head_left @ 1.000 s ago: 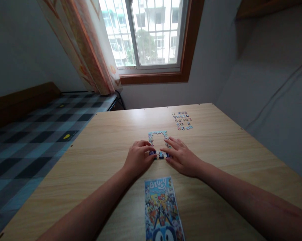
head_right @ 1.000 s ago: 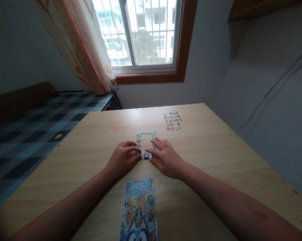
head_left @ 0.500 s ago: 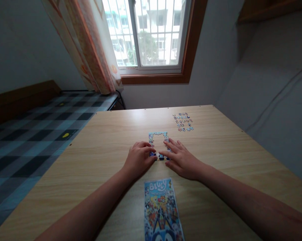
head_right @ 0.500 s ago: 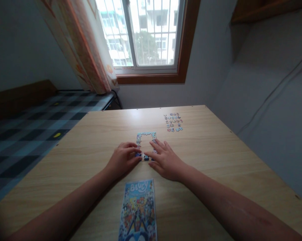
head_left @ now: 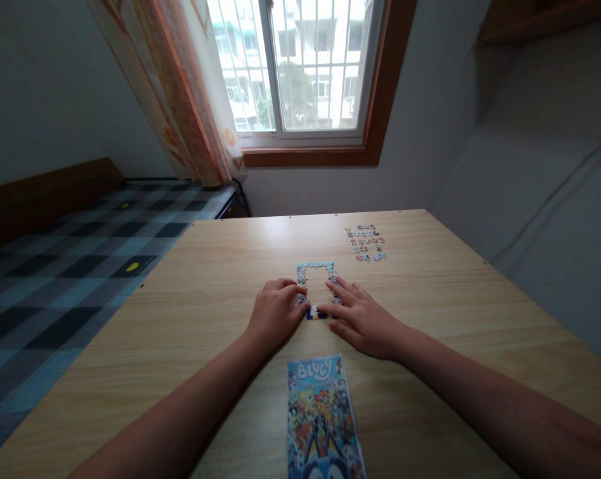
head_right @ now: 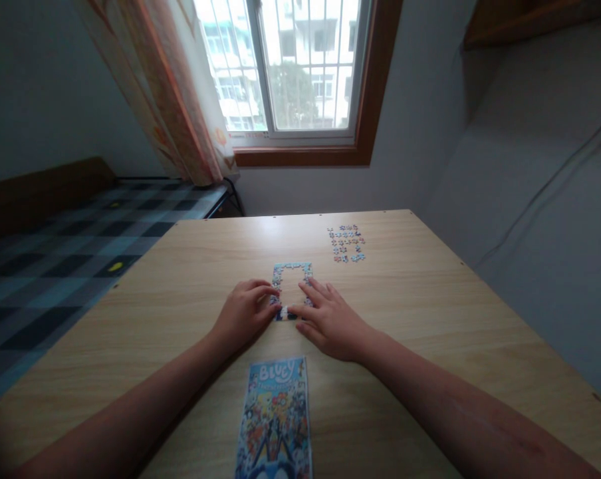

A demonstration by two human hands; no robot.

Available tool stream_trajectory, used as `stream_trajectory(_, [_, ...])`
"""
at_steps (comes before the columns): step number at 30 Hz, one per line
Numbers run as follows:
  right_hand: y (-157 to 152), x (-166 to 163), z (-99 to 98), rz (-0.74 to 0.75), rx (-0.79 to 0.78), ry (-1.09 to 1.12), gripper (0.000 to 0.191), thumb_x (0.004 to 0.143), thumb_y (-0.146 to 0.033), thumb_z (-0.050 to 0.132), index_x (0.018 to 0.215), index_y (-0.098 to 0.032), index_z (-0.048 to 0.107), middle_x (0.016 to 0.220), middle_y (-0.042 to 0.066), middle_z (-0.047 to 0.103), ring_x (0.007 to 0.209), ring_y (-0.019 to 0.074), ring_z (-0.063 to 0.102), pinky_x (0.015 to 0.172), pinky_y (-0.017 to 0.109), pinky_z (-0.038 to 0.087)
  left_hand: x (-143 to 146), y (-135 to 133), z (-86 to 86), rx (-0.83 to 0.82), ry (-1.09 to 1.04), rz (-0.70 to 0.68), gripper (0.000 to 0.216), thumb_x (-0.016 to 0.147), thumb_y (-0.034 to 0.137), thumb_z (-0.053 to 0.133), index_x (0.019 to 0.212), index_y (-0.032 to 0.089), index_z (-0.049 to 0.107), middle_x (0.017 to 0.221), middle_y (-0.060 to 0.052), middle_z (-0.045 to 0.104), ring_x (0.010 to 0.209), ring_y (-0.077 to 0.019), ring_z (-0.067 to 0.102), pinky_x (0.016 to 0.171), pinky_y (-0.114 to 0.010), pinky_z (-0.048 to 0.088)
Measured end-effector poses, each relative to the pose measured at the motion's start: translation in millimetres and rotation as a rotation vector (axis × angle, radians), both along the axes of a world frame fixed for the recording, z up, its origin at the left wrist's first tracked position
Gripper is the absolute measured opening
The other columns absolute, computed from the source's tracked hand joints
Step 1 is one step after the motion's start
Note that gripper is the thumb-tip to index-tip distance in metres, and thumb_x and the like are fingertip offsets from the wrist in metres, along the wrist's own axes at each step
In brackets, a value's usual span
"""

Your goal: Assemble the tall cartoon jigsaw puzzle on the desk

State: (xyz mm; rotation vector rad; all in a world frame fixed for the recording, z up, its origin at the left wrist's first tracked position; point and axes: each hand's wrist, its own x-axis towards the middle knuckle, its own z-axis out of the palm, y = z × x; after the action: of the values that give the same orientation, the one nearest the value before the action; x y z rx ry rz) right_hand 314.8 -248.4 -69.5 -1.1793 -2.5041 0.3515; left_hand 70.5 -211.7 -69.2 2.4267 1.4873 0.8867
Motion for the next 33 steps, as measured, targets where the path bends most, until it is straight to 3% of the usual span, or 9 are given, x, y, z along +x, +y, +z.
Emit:
stream_trajectory(11, [-1, -5, 3.3, -0.038, -0.051, -0.049, 0.043, 0.101, -0.046, 0.052, 0.142, -0.035, 0.057, 0.165, 0.010, 0.031, 0.155, 0.0325, 0.019, 0.121, 0.063, 0.018, 2, 0, -1.0, -0.028, 0.002, 0.048, 0.022, 0.076, 0.030, 0.079, 0.098, 0.027, 0.077, 0.112, -0.007, 0.071, 0.108, -0.0313, 0.060, 0.098, -0.051, 0.046])
stream_trajectory(16, [-2, -3, 5.5, -0.025, -0.075, -0.039, 0.047, 0.100, -0.045, 0.053, 0.146, -0.034, 0.052, 0.167, 0.011, 0.025, 0.156, 0.0312, 0.017, 0.122, 0.062, 0.017, 2, 1, -1.1, -0.037, -0.023, 0.050, 0.024, 0.074, 0.031, 0.079, 0.098, 0.028, 0.077, 0.112, -0.007, 0.071, 0.109, -0.0313, 0.061, 0.099, -0.050, 0.046])
stream_trajectory(21, [-1, -1, 3.0, -0.063, -0.075, -0.018, 0.047, 0.101, -0.042, 0.051, 0.146, -0.029, 0.052, 0.166, 0.013, 0.029, 0.155, 0.0309, 0.021, 0.121, 0.063, 0.018, 1, 2, -0.2, -0.036, -0.064, 0.037, 0.017, 0.083, 0.029, 0.072, 0.098, 0.026, 0.077, 0.111, -0.007, 0.071, 0.108, -0.0295, 0.062, 0.099, -0.050, 0.047])
stream_trajectory(28, [7, 17, -2.1, -0.219, -0.020, 0.020, 0.040, 0.103, -0.041, 0.047, 0.139, -0.034, 0.060, 0.162, 0.009, 0.038, 0.153, 0.0341, 0.025, 0.119, 0.066, 0.022, 0, -14, 14.4, 0.122, 0.008, -0.125, 0.014, 0.087, 0.018, 0.064, 0.089, 0.024, 0.076, 0.105, -0.006, 0.072, 0.100, -0.0241, 0.061, 0.093, -0.045, 0.051])
stream_trajectory(33, [12, 23, -0.6, -0.264, 0.051, 0.078, 0.032, 0.101, -0.037, 0.050, 0.123, -0.032, 0.073, 0.156, 0.010, 0.047, 0.151, 0.0349, 0.030, 0.118, 0.065, 0.025, -3, -16, 18.0, 0.152, 0.051, -0.122, 0.009, 0.082, 0.018, 0.070, 0.083, 0.025, 0.076, 0.107, -0.005, 0.072, 0.102, -0.0249, 0.061, 0.093, -0.047, 0.051])
